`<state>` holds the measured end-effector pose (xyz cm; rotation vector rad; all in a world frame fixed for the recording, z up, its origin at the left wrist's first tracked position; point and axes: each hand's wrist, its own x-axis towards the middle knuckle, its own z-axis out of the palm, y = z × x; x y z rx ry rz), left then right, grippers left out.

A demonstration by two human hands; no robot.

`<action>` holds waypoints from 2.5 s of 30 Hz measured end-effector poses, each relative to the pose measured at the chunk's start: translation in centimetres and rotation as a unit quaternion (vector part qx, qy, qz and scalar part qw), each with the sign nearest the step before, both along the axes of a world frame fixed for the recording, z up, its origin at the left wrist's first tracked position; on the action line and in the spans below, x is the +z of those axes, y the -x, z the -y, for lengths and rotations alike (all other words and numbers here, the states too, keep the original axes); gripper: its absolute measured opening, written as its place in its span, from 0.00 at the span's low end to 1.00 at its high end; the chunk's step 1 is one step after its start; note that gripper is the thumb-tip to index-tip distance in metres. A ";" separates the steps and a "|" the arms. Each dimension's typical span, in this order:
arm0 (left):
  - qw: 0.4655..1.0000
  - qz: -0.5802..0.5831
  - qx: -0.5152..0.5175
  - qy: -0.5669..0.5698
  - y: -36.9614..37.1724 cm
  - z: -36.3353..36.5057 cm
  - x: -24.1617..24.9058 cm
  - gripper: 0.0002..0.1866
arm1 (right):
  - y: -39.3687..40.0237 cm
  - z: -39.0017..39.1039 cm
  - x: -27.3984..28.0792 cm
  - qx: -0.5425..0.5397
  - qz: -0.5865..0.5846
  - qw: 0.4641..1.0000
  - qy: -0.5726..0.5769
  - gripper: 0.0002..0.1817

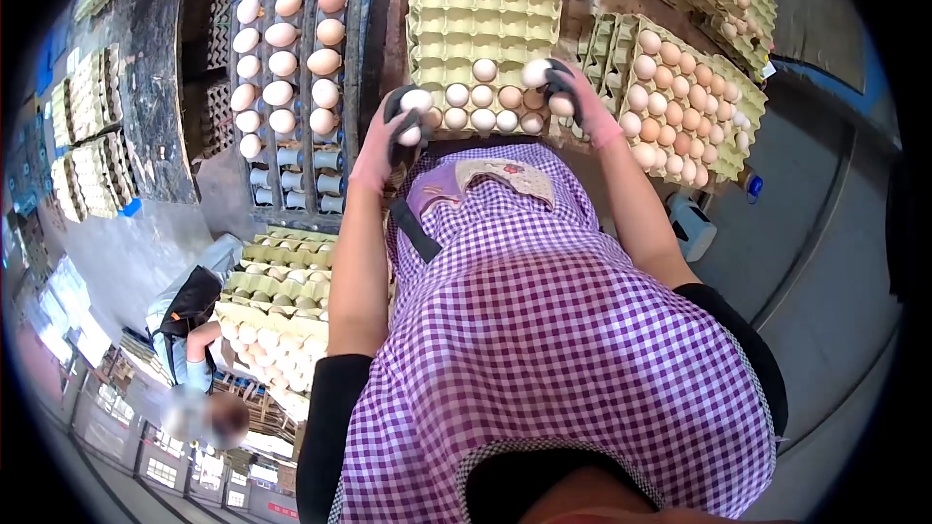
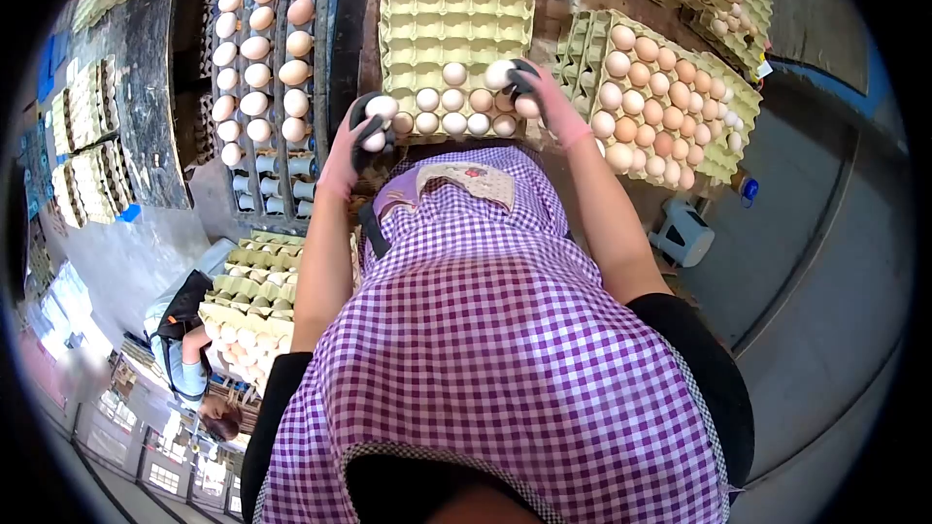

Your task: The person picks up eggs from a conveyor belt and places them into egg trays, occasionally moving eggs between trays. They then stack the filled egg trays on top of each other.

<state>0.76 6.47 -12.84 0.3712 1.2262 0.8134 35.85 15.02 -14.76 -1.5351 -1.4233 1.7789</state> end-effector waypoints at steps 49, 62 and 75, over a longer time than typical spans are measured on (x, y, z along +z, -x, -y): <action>0.708 -0.581 -0.378 -0.136 -7.3 -2.6 -4.6 0.16 | 9.8 -4.1 0.5 0.259 0.357 0.857 -0.267 0.20; 0.709 -0.578 -0.384 -0.126 -7.4 -3.1 -4.2 0.15 | 3.6 -3.0 1.7 0.056 -0.117 0.988 0.087 0.27; 0.788 -0.508 -0.311 -0.160 -3.8 1.2 0.2 0.29 | 7.9 -5.1 0.2 0.494 0.482 0.658 -0.300 0.25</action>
